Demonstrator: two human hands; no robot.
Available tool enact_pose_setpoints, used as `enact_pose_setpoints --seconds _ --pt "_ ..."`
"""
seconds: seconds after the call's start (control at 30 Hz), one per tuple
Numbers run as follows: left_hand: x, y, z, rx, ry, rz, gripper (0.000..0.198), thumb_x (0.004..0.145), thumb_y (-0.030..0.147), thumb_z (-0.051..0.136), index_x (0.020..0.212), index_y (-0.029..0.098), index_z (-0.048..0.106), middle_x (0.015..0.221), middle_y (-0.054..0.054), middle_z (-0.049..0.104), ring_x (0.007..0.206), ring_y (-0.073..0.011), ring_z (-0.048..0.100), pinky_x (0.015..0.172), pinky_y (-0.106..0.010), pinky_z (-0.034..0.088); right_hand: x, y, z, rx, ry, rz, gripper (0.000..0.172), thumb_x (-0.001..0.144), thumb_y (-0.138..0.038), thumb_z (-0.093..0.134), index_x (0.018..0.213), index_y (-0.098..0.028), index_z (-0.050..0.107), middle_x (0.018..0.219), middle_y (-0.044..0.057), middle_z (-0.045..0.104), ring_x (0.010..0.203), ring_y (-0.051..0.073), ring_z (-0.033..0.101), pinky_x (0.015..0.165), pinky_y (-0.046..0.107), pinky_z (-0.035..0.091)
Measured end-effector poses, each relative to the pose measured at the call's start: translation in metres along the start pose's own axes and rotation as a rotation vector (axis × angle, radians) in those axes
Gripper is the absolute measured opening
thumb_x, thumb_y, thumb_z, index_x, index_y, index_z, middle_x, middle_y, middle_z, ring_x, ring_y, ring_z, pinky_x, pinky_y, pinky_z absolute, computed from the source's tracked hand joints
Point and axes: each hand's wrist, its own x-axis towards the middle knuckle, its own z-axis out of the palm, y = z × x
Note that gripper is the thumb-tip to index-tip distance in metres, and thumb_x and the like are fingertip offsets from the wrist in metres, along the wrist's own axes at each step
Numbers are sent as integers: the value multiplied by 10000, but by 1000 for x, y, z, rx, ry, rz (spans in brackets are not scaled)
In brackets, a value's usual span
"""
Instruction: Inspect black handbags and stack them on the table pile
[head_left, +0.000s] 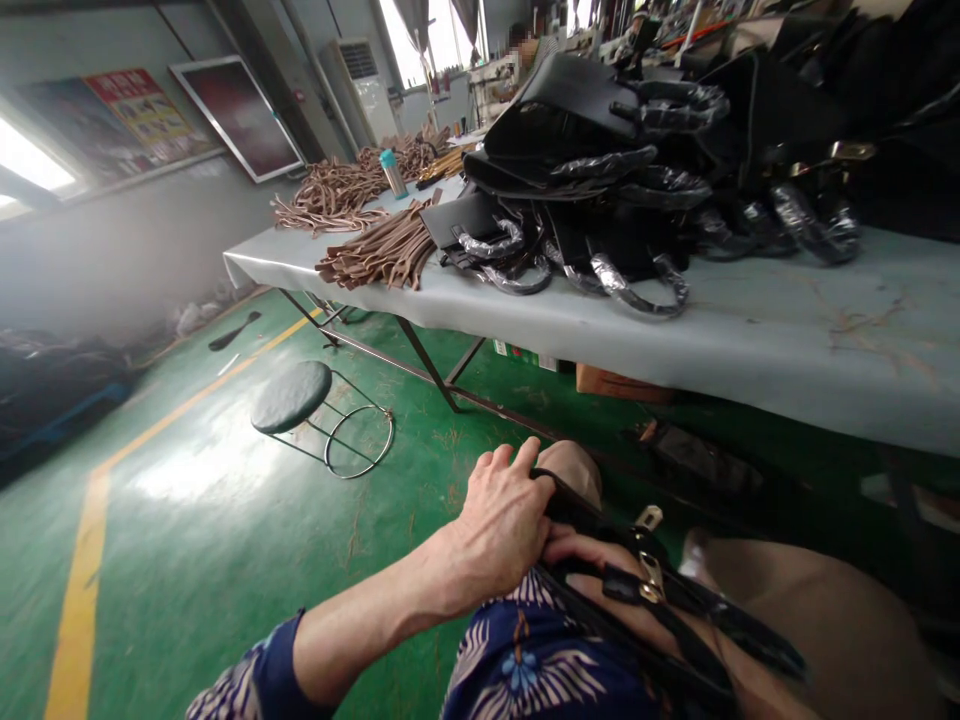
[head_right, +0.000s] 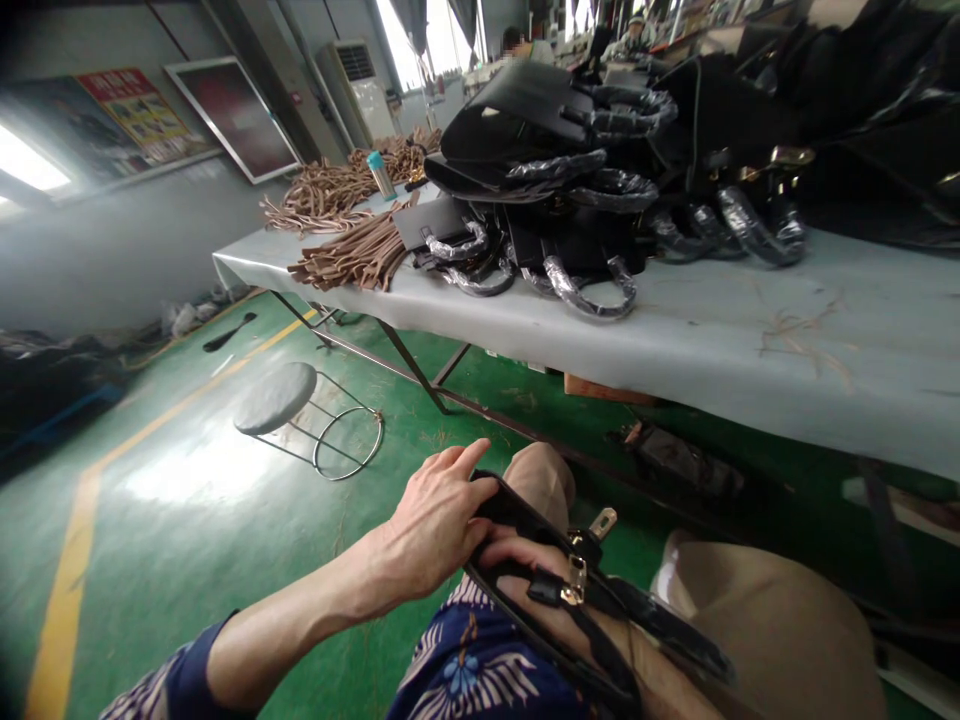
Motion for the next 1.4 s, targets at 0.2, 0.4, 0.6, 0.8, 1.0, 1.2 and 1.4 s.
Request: enact_pose_setpoints --seconds 0.2,0.4,0.6,0.8,1.0,1.2,1.4 --pt "12 3 4 54 -127 146 416 831 496 399 711 164 619 987 -100 520 711 -210 523 600 -350 454 0 0 -1 17 -88 -5 336 807 -436 505 1010 -215 658 976 63 654 939 237 580 862 359 431" --pt "19 -4 12 -21 -206 122 241 808 297 471 686 163 631 897 -70 573 705 -178 564 625 -291 458 -13 -16 -13 -38 -137 28 461 841 -514 414 1201 -267 562 1121 46 617 1033 243 542 917 376 399" --pt "17 -8 3 -436 -124 247 159 776 110 463 685 138 590 1199 -55 507 947 -153 570 816 -221 458 -50 -16 -43 61 -220 190 523 823 -556 404 1268 -299 502 1336 28 470 1268 249 358 1075 386 218" --pt "13 -6 15 -693 10 265 154 764 64 434 735 148 560 1202 -80 521 1038 -163 535 892 -245 432 -88 33 -54 350 199 549 381 724 -539 526 899 -264 723 958 66 695 1044 288 575 935 385 415" --pt "19 -12 20 -724 23 168 148 686 31 424 612 150 472 1094 -59 567 915 -135 560 786 -215 434 -108 23 -79 -338 537 462 364 700 -577 519 652 -244 658 680 56 669 691 251 619 647 340 503" --pt "28 -7 21 -702 54 94 158 639 37 404 554 158 351 864 -27 582 709 -100 512 627 -199 379 -69 -24 -65 -780 696 116 249 804 -442 477 915 -258 601 1112 48 597 961 243 577 851 352 453" --pt "29 -20 28 -708 109 65 172 636 56 390 557 168 285 730 6 533 610 -83 414 565 -208 307 -38 -9 -75 -689 393 180 461 744 -239 504 1204 -267 482 1224 30 545 1114 211 510 968 363 391"
